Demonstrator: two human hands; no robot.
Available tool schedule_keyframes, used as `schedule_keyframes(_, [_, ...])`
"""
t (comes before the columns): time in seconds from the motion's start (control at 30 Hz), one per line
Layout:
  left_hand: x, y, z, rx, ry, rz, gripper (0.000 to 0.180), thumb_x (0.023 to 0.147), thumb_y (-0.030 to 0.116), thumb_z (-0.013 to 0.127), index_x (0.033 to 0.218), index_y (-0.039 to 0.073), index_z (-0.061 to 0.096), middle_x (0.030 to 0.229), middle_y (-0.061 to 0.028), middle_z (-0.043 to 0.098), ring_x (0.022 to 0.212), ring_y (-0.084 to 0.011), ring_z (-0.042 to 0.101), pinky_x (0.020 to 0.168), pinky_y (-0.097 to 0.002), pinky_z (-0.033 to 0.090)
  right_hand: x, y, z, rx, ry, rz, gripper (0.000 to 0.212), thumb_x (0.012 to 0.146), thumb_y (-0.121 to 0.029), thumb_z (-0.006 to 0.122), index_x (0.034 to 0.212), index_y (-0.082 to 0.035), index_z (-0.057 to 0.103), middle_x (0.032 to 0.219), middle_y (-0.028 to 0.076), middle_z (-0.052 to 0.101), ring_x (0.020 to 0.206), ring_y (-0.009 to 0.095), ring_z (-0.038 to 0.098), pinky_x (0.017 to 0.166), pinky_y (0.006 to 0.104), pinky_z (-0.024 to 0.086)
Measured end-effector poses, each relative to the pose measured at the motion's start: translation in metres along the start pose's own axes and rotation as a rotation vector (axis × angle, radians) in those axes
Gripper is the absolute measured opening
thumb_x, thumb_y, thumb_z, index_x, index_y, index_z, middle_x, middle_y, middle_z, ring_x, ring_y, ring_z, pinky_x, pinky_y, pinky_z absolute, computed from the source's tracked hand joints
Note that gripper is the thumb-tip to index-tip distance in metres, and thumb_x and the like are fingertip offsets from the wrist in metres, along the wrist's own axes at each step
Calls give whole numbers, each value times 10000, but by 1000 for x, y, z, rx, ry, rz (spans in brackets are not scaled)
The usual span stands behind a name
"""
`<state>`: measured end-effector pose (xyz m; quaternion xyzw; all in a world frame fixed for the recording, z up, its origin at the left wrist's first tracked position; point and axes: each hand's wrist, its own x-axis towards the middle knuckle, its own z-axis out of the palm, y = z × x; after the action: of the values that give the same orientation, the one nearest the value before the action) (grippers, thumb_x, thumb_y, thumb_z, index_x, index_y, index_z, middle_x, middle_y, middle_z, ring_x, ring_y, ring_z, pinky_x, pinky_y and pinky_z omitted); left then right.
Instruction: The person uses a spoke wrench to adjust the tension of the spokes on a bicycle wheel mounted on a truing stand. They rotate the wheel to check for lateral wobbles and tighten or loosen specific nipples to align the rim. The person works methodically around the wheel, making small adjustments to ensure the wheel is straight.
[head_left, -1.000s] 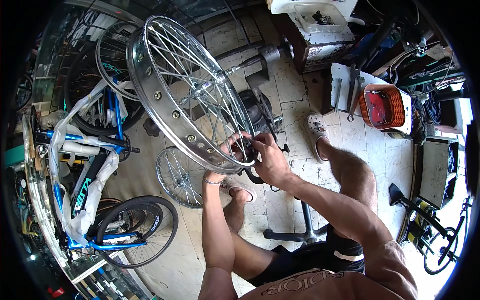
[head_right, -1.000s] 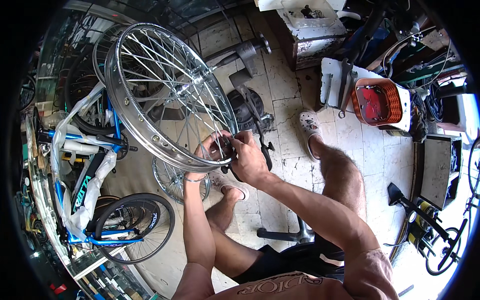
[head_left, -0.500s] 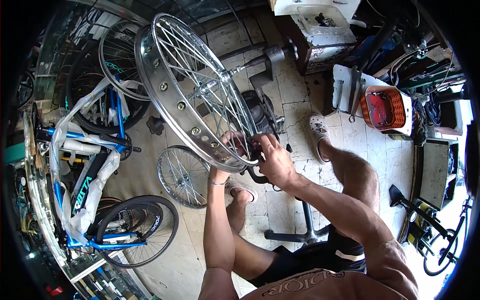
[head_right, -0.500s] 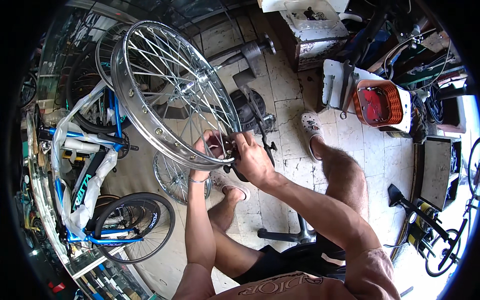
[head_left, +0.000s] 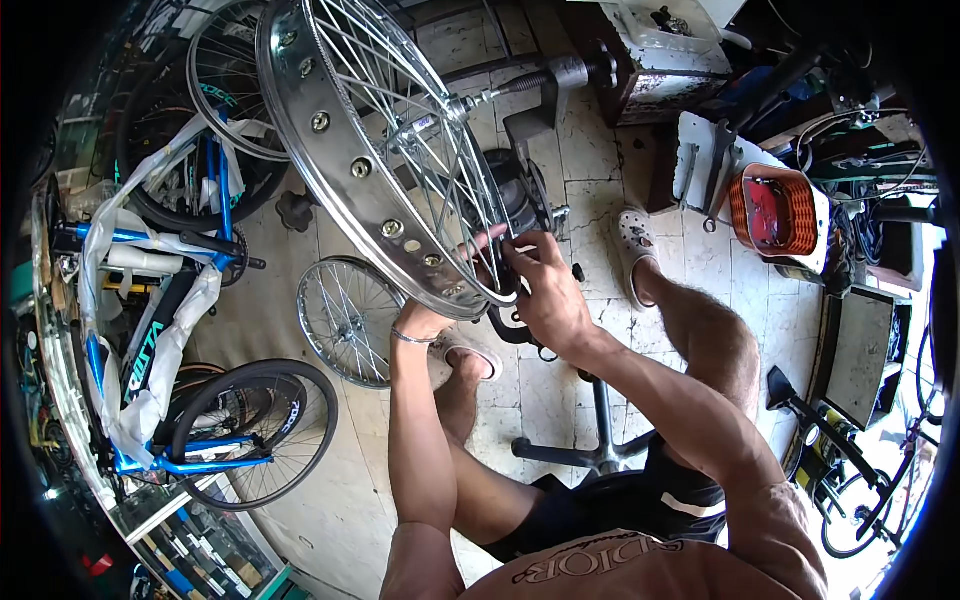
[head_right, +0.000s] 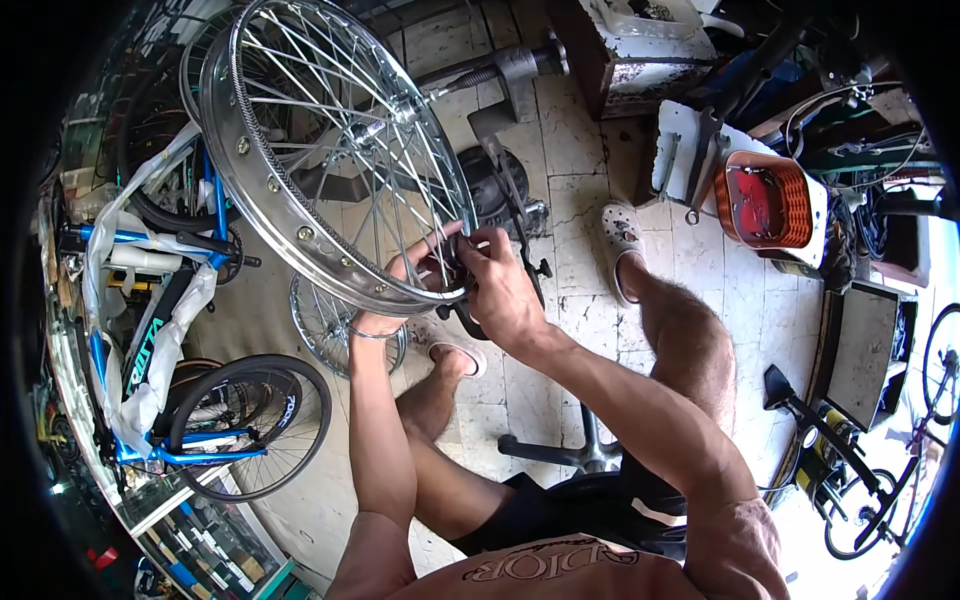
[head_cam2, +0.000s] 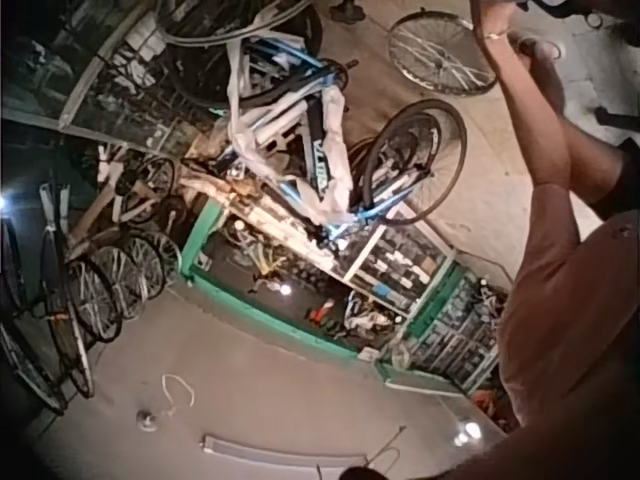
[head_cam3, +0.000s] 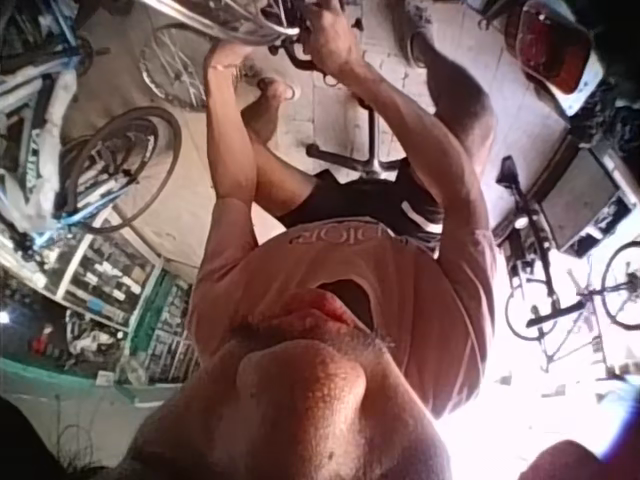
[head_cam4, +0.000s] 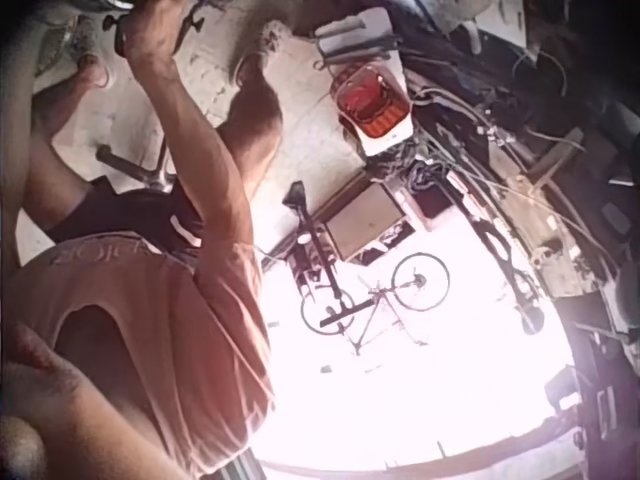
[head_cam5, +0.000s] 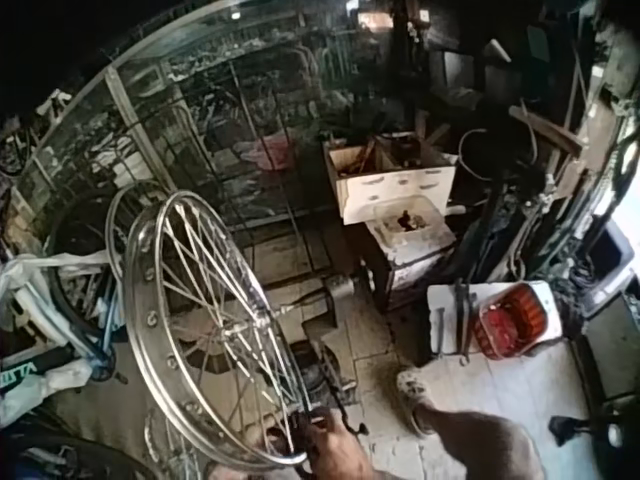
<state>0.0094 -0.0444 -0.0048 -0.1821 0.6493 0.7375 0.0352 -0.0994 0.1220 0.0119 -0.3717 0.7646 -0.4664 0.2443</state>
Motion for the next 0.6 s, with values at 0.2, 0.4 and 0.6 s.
schedule_keyframes(0.2, [6, -25, -3, 287, 281, 69, 377, 863, 121, 730, 1194, 7, 589, 975, -22, 662, 871, -93, 631, 772, -239, 527, 3, -3, 3, -66, 63, 46, 515, 684, 120, 594, 1196, 76, 564, 1214, 252, 512, 1048, 425, 578, 929, 429, 507])
schedule_keyframes(0.4, [-4, -3, -4, -77, 211, -81, 257, 895, 45, 669, 1131, -31, 600, 1039, -91, 679, 955, -140, 660, 829, -252, 553, 3, 2, 1, -21, 51, 22, 525, 736, 88, 598, 1257, 33, 570, 1168, 237, 556, 1054, 405, 588, 917, 435, 511])
schedule_keyframes(0.6, [3, -15, 5, -21, 324, 178, 306, 887, 82, 689, 1138, -24, 548, 1060, -90, 653, 921, -164, 669, 809, -271, 564, 1, -7, 5, -51, 60, 60, 435, 760, 55, 602, 1190, -6, 590, 1161, 221, 553, 1023, 417, 593, 865, 456, 524])
